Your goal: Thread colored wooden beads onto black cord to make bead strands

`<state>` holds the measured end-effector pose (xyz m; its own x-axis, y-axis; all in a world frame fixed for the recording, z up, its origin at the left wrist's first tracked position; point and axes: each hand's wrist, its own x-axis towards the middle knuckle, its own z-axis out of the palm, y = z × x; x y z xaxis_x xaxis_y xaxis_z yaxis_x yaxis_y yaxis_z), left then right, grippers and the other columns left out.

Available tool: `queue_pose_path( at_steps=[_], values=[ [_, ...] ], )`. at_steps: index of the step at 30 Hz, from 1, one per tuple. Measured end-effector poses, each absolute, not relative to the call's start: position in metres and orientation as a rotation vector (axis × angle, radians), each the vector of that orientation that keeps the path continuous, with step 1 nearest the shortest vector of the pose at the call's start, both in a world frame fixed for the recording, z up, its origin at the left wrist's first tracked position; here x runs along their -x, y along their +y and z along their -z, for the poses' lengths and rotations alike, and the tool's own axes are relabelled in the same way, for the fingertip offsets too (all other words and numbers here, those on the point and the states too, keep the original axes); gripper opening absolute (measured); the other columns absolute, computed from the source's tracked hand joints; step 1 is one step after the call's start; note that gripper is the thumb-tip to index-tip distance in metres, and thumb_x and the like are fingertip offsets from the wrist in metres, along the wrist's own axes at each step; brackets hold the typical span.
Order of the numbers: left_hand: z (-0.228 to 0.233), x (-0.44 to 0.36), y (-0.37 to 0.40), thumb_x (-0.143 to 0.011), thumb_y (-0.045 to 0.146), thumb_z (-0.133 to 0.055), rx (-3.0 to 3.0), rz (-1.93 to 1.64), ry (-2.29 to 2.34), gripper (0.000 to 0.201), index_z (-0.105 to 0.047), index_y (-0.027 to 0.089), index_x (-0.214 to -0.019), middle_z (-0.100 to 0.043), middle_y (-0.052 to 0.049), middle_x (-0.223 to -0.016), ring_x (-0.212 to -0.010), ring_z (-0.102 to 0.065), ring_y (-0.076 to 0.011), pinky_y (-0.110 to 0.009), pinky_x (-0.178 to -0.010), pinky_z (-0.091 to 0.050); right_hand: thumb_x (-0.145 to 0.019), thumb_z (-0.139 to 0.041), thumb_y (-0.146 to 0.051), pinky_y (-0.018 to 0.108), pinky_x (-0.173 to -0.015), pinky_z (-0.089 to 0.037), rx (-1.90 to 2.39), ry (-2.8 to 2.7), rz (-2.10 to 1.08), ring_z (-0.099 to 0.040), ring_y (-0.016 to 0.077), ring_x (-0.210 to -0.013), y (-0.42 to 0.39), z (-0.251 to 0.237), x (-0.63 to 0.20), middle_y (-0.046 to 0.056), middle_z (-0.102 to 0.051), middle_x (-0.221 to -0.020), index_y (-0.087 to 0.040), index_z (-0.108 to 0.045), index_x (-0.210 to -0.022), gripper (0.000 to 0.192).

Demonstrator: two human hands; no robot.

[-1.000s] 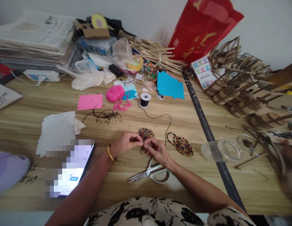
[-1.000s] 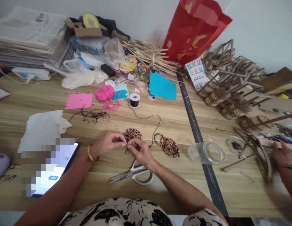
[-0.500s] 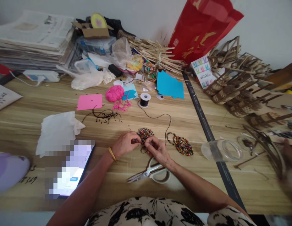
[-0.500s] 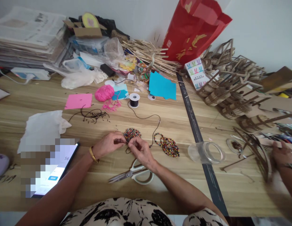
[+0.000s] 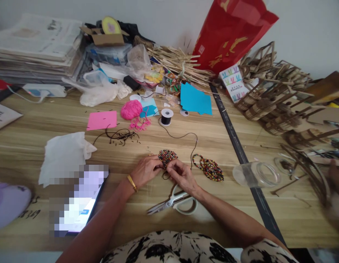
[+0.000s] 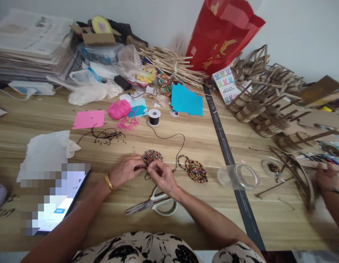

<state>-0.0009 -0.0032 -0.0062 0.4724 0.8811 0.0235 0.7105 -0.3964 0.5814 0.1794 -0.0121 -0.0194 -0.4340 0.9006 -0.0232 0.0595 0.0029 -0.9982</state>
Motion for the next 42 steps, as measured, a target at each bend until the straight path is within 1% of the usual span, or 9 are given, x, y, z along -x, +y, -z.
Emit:
queue_pose_path(
  at_steps=[4, 8, 13, 16, 21, 30, 42],
  values=[
    [0.0029, 0.0002, -0.0028, -0.077, 0.013, -0.056, -2.187, -0.493, 1.342, 0.011, -0.067, 0.015, -0.075, -0.062, -0.005, -0.077, -0.077, -0.056, -0.0172, -0.028, -0.073, -0.042, -0.083, -0.055, -0.041, 0.019, -0.047, -0.033, 1.001, -1.566, -1.515, -0.04, 0.007, -0.051, -0.0122, 0.0186, -0.179, -0.003, -0.043, -0.06, -0.015, -0.05, -0.078, 0.027],
    [0.0002, 0.0008, -0.0022, -0.074, 0.012, -0.059, -1.996, -0.651, 1.34, 0.008, -0.067, 0.014, -0.073, -0.063, -0.004, -0.072, -0.07, -0.057, -0.0151, -0.025, -0.066, -0.043, -0.083, -0.055, -0.04, 0.019, -0.046, -0.032, 0.993, -1.555, -1.513, -0.04, 0.0066, -0.05, -0.0121, 0.0192, -0.1789, -0.004, -0.042, -0.06, -0.015, -0.05, -0.078, 0.026],
    [-0.0017, 0.003, -0.0008, -0.073, 0.02, -0.062, -1.645, -0.777, 1.263, 0.01, -0.068, 0.012, -0.075, -0.069, -0.005, -0.074, -0.069, -0.061, -0.0146, -0.024, -0.067, -0.047, -0.082, -0.056, -0.042, 0.018, -0.046, -0.031, 0.991, -1.542, -1.522, -0.039, 0.0067, -0.05, -0.0124, 0.0182, -0.1788, -0.003, -0.042, -0.061, -0.015, -0.05, -0.078, 0.027],
    [-0.0009, 0.0038, 0.0007, -0.07, 0.023, -0.065, -1.52, -0.805, 1.221, 0.013, -0.068, 0.011, -0.074, -0.07, -0.005, -0.072, -0.068, -0.062, -0.015, -0.024, -0.066, -0.048, -0.082, -0.056, -0.044, 0.019, -0.045, -0.03, 0.997, -1.546, -1.525, -0.038, 0.007, -0.049, -0.0125, 0.0167, -0.179, -0.003, -0.042, -0.06, -0.015, -0.051, -0.078, 0.029],
    [-0.0004, 0.0029, 0.0021, -0.067, 0.022, -0.066, -1.442, -0.806, 1.165, 0.013, -0.068, 0.011, -0.073, -0.07, -0.005, -0.069, -0.064, -0.061, -0.0135, -0.023, -0.061, -0.047, -0.082, -0.056, -0.044, 0.019, -0.046, -0.03, 0.992, -1.553, -1.534, -0.039, 0.0075, -0.051, -0.0124, 0.0159, -0.1794, -0.003, -0.043, -0.06, -0.015, -0.052, -0.078, 0.029],
    [-0.002, 0.0061, 0.0029, -0.065, 0.022, -0.069, -1.343, -0.822, 1.102, 0.013, -0.068, 0.011, -0.073, -0.07, -0.004, -0.07, -0.065, -0.062, -0.0129, -0.022, -0.063, -0.048, -0.083, -0.056, -0.041, 0.018, -0.043, -0.027, 0.976, -1.537, -1.51, -0.035, 0.006, -0.048, -0.0123, 0.0143, -0.18, -0.004, -0.042, -0.058, -0.014, -0.051, -0.078, 0.027],
    [-0.0013, 0.0062, 0.0036, -0.066, 0.02, -0.069, -1.33, -0.792, 1.098, 0.012, -0.067, 0.011, -0.074, -0.071, -0.004, -0.073, -0.067, -0.063, -0.0133, -0.024, -0.065, -0.049, -0.083, -0.055, -0.041, 0.018, -0.044, -0.027, 0.972, -1.551, -1.514, -0.035, 0.0062, -0.049, -0.0116, 0.0168, -0.1803, -0.004, -0.042, -0.058, -0.015, -0.051, -0.078, 0.027]
  ],
)
